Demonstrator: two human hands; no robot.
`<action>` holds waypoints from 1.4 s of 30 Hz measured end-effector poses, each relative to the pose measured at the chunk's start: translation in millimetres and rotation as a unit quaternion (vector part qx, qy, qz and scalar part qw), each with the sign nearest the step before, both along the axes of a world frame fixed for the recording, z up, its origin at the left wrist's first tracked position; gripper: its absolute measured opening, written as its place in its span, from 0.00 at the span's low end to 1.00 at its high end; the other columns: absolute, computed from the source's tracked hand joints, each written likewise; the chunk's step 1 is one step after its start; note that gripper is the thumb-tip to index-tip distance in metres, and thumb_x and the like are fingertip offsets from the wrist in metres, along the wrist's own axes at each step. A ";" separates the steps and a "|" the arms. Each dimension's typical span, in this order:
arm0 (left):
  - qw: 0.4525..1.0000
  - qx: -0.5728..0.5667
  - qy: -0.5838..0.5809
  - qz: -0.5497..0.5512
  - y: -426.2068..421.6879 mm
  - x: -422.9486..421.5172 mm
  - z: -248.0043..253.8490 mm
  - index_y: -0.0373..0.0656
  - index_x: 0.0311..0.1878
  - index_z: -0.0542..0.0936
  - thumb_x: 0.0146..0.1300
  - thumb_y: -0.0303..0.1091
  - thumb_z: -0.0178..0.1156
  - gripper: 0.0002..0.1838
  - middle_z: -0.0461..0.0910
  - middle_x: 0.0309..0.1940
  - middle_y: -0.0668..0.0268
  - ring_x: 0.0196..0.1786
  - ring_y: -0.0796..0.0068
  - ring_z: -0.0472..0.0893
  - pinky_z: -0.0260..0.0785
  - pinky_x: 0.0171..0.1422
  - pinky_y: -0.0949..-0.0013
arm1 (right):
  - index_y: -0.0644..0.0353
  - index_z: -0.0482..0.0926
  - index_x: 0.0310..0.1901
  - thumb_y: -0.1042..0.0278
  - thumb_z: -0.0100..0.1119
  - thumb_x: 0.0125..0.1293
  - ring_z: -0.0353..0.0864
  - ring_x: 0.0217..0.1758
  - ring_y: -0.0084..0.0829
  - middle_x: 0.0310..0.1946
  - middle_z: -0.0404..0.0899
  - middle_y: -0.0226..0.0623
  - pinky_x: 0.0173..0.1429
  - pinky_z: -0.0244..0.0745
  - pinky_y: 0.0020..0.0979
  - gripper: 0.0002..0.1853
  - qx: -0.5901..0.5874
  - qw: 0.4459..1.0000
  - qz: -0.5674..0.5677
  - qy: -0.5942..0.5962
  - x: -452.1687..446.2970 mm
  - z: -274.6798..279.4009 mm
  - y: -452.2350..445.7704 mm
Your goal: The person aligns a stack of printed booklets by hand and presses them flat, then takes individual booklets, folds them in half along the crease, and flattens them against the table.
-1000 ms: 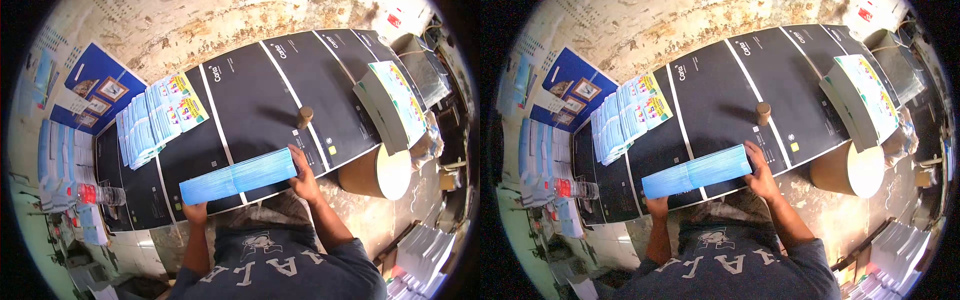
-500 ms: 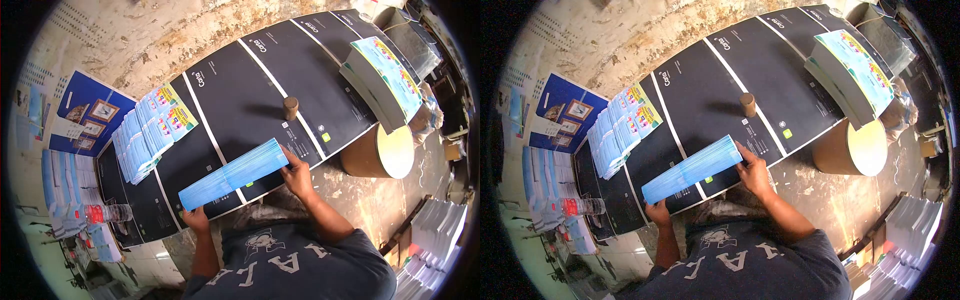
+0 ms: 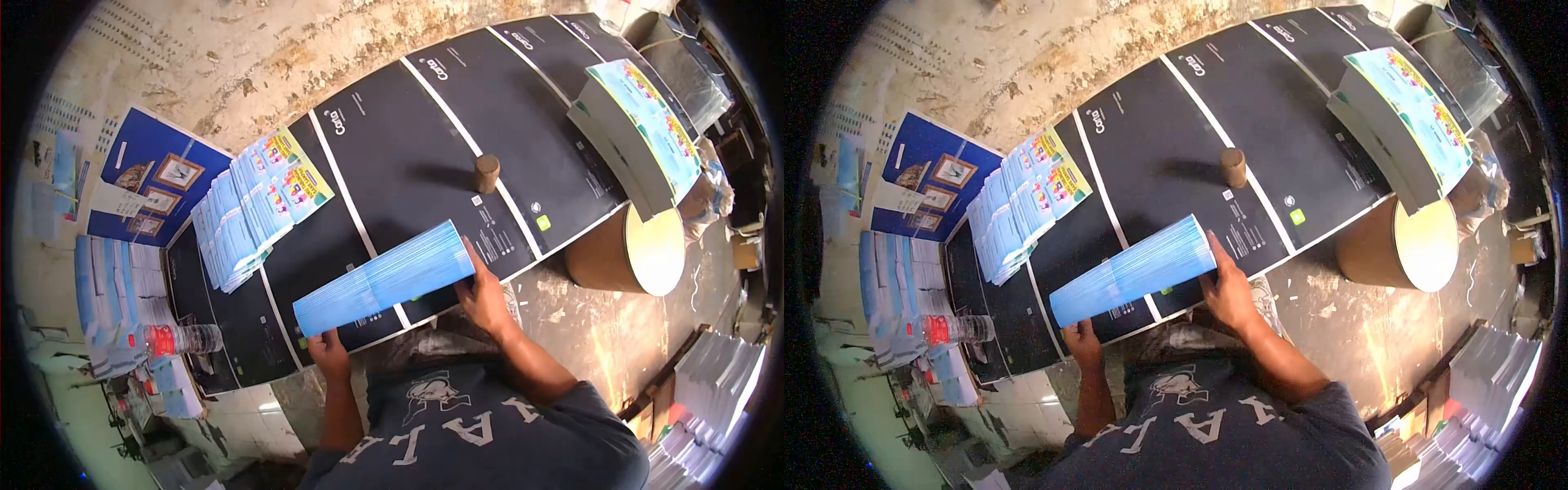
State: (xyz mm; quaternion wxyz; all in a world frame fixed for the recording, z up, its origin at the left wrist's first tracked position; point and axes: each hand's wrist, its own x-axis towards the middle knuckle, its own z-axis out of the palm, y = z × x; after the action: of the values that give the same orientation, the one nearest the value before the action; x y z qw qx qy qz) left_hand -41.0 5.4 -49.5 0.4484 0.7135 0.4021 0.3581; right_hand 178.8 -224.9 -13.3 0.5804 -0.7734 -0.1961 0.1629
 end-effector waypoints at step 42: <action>0.921 0.260 0.287 0.031 73.8 228.8 -17.2 0.37 0.54 0.69 0.64 0.37 0.55 0.19 0.75 0.52 0.48 0.60 0.48 0.70 0.51 0.69 0.47 | 0.63 0.64 0.51 0.71 0.79 0.56 0.80 0.36 0.28 0.36 0.79 0.38 0.40 0.79 0.28 0.31 0.022 0.956 -0.075 0.283 -52.2 -24.1 -12.8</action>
State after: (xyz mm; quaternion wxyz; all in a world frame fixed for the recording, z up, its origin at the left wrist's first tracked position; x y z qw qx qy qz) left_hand 187.8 79.2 -66.7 0.1012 0.8643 0.4285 0.2433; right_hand 126.5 -237.7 -37.4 0.6396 -0.6952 0.0316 0.3265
